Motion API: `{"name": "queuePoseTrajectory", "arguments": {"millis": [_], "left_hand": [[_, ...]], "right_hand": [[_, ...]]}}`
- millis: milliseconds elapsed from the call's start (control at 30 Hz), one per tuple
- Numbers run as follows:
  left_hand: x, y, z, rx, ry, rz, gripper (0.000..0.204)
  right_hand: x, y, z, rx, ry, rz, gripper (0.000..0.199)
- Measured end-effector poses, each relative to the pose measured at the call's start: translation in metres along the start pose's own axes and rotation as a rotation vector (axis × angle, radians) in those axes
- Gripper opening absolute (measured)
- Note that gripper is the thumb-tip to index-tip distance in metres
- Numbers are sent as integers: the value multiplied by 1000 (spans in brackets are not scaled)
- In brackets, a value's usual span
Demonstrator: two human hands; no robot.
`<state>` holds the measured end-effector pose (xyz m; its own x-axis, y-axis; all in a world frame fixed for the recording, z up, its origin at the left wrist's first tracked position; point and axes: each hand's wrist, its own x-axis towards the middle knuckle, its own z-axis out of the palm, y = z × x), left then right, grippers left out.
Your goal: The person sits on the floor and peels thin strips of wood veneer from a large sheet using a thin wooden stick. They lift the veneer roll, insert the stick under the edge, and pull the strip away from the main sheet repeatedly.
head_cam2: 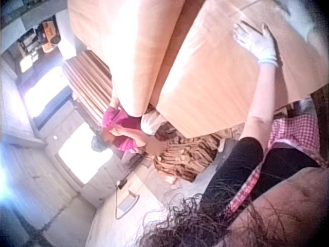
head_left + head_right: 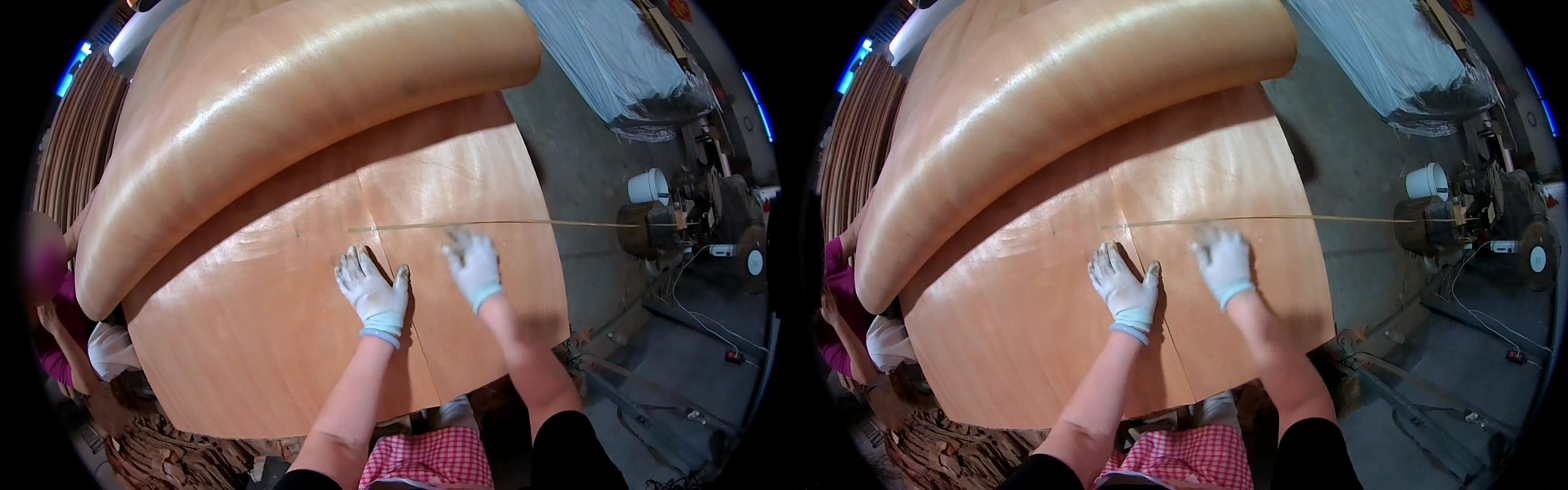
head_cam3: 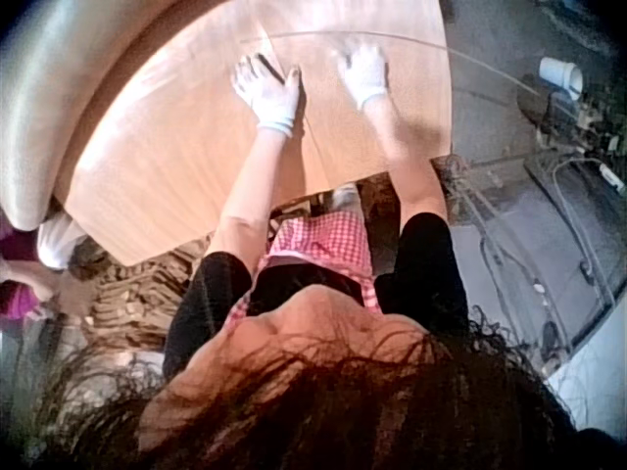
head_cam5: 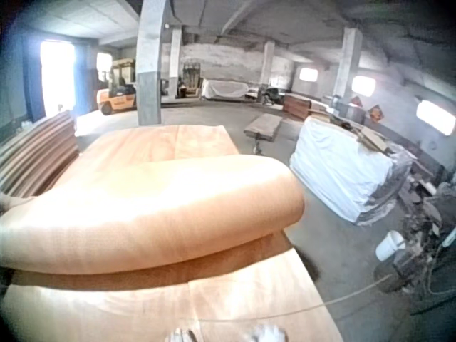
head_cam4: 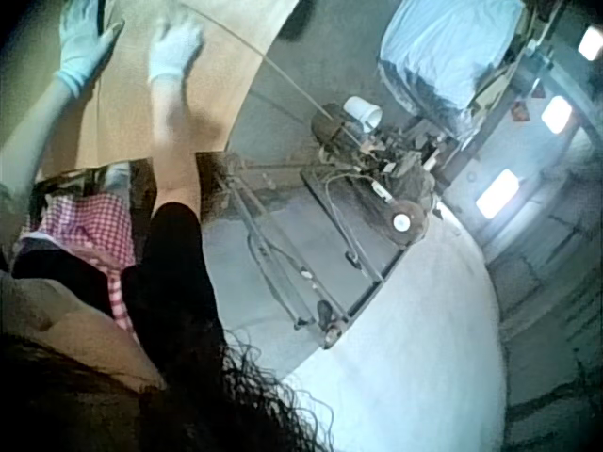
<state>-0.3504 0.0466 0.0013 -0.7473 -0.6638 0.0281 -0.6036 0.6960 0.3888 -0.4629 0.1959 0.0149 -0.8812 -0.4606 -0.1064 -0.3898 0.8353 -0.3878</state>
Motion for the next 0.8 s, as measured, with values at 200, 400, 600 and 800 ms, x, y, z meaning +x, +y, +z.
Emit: {"name": "queuePoseTrajectory", "arguments": {"millis": [200, 400, 600, 800], "left_hand": [[1, 6, -2, 8, -10, 268, 51], [3, 7, 0, -14, -6, 317, 39], [4, 2, 3, 6, -63, 329, 42], [6, 5, 3, -19, -61, 317, 41]], "right_hand": [[50, 15, -12, -130, 46, -183, 23], [54, 4, -25, -75, -107, -175, 15], [47, -13, -71, 344, -756, 18, 20], [64, -26, -69, 353, -636, -14, 32]]}}
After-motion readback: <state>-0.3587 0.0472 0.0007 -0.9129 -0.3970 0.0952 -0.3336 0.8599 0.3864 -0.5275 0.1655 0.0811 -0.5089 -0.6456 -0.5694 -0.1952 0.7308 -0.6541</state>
